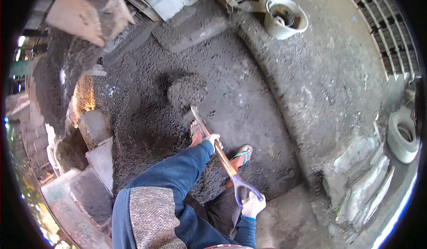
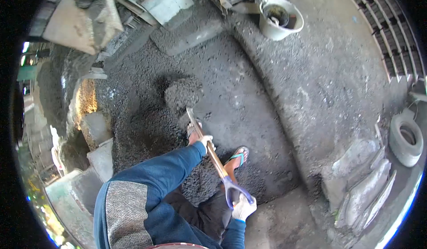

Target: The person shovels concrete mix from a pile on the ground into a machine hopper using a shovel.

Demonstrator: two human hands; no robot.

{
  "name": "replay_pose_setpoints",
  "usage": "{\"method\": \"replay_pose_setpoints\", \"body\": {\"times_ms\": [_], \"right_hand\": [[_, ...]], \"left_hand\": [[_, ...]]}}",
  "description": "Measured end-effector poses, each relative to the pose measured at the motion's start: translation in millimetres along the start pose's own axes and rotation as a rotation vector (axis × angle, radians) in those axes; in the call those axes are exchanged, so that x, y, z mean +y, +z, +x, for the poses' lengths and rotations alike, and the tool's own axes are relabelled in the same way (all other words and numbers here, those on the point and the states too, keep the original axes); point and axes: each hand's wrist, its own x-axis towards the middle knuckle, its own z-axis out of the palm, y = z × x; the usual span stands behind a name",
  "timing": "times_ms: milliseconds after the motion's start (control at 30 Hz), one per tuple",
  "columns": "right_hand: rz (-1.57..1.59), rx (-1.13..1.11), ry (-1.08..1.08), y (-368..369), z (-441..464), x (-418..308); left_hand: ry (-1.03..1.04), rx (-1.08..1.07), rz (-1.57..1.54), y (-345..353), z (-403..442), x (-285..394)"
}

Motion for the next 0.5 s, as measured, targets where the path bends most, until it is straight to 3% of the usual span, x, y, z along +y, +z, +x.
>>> {"method": "replay_pose_setpoints", "body": {"times_ms": [67,133,200,267,333,367,500], "right_hand": [[-0.034,-0.04,0.03,-49,5,-20],[-0.082,-0.052,-0.054,-90,-7,-55],[-0.144,-0.044,-0.198,-147,5,-61],[-0.498,-0.069,-0.369,-211,22,-72],[-0.671,-0.095,-0.151,-228,-22,-142],[-0.657,-0.068,-0.054,-229,-42,-178],[-0.566,-0.115,-0.102,-257,-7,-186]], "left_hand": [[-0.014,-0.012,-0.049,17,-39,-35],[-0.035,-0.103,-0.12,31,-81,-69],[-0.025,-0.06,-0.182,51,-123,-103],[-0.028,-0.121,-0.246,64,-160,-137],[-0.003,-0.125,-0.264,81,-211,-159],[-0.019,-0.025,-0.275,89,-215,-174],[0.002,-0.083,-0.277,106,-273,-182]]}}
